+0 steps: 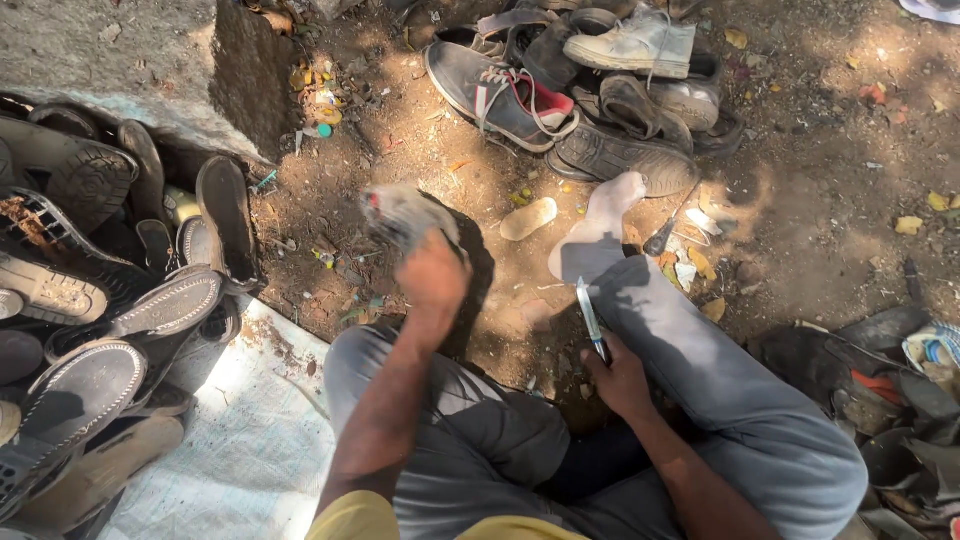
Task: The person sits on the ground and uses a knife to scrape and clean the soles and edges of several shoes. They handle multiple pairs of footwear, including sneakers and sandals, picking them up one by one, working on them with the tool, and placing them back down.
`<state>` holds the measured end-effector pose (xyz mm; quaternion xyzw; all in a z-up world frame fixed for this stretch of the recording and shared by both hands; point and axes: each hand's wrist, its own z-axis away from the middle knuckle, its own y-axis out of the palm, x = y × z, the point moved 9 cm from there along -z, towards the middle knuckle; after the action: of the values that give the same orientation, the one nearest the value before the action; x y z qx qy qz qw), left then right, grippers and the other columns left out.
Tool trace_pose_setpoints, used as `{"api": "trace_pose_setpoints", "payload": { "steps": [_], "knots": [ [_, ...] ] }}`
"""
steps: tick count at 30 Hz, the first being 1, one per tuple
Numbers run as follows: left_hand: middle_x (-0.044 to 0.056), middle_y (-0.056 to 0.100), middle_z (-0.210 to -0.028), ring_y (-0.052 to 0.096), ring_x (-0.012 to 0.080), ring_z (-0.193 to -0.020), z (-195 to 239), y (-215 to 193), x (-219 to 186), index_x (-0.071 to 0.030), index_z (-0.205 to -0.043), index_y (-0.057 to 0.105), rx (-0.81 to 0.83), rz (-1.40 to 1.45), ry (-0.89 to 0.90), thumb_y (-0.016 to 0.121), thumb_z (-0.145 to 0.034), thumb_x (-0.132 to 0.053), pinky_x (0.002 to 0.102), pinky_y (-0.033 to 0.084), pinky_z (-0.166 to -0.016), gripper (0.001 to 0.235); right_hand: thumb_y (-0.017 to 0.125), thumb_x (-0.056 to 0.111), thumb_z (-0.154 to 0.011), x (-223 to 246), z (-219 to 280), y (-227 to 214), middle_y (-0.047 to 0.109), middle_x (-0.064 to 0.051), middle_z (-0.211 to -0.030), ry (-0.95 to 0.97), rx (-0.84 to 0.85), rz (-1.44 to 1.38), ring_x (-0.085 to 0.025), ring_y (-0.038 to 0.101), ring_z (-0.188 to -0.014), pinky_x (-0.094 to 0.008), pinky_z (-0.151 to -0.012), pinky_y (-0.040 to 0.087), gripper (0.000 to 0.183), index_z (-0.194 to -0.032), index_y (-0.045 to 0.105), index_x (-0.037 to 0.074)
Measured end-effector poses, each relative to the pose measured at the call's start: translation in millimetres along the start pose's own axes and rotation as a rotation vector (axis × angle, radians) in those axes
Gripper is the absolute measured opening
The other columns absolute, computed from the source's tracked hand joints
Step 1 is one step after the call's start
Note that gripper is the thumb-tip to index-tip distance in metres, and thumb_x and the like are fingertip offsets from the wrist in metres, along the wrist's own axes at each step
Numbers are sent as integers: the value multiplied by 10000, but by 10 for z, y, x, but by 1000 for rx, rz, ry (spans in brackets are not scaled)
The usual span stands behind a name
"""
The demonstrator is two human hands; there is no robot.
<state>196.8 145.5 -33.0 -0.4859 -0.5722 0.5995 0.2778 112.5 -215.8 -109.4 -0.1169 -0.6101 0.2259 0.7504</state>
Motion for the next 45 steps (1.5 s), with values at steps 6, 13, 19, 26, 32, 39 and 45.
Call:
{"api": "trace_pose_setpoints", "payload": {
  "steps": [6, 13, 19, 26, 32, 39, 45],
  "knots": [
    [296, 641, -1019, 682, 437, -819, 869, 1218, -1210, 45, -1031, 605, 184, 226, 290, 716, -727, -228, 516, 566, -662, 423, 728, 269, -929, 62, 59, -92, 698, -157, -899, -116, -73, 91, -218, 674, -798, -385, -761, 552, 488, -1361, 613, 73],
    [89, 646, -1071, 570, 290, -1026, 328, 920, -679, -119, -1028, 690, -132, -106, 502, 525, -882, -205, 472, 435, -868, 236, 705, 233, -887, -37, 142, -282, 721, -159, -967, 19, -52, -142, -237, 729, -834, -401, -690, 603, 519, -1358, 578, 52],
    [129, 632, -1349, 455, 402, -1362, -25, 772, -324, -51, -1293, 640, 101, -625, 778, 224, -1059, -330, 591, 133, -1189, 553, 711, 249, -941, 140, 119, -189, 727, -131, -874, -143, -63, 137, -200, 733, -744, -345, -702, 557, 411, -1285, 645, 34],
    [109, 749, -1081, 568, 288, -1161, 722, 737, -616, -96, -1165, 705, 515, -570, 674, 355, -1014, -260, 504, 330, -1045, 414, 658, 242, -945, 389, 406, -176, 696, -138, -818, 26, 55, 26, -193, 707, -663, -342, -641, 556, 497, -1410, 580, 84],
    [111, 757, -1031, 612, 245, -1080, 742, 832, -554, -106, -1119, 723, 545, -450, 661, 322, -1064, -241, 468, 343, -1024, 426, 705, 189, -974, 436, 337, 15, 726, -252, -1072, -465, -63, 320, -371, 720, -927, -418, -808, 553, 455, -1368, 595, -10],
    [137, 744, -1035, 594, 262, -1110, 748, 932, -448, -82, -1096, 714, 496, -320, 533, 330, -1003, -210, 507, 316, -1034, 415, 641, 195, -947, 979, 704, -167, 730, -258, -1059, -182, 73, 305, -395, 722, -973, -438, -854, 546, 474, -1378, 583, 5],
    [159, 748, -940, 607, 309, -1066, 622, 1061, -613, -43, -1038, 701, 268, -169, 517, 334, -1024, -227, 526, 330, -986, 410, 653, 178, -939, 1236, 922, -169, 711, -281, -1109, -383, 45, 226, -410, 715, -984, -447, -837, 553, 461, -1347, 592, -28]
  ]
}}
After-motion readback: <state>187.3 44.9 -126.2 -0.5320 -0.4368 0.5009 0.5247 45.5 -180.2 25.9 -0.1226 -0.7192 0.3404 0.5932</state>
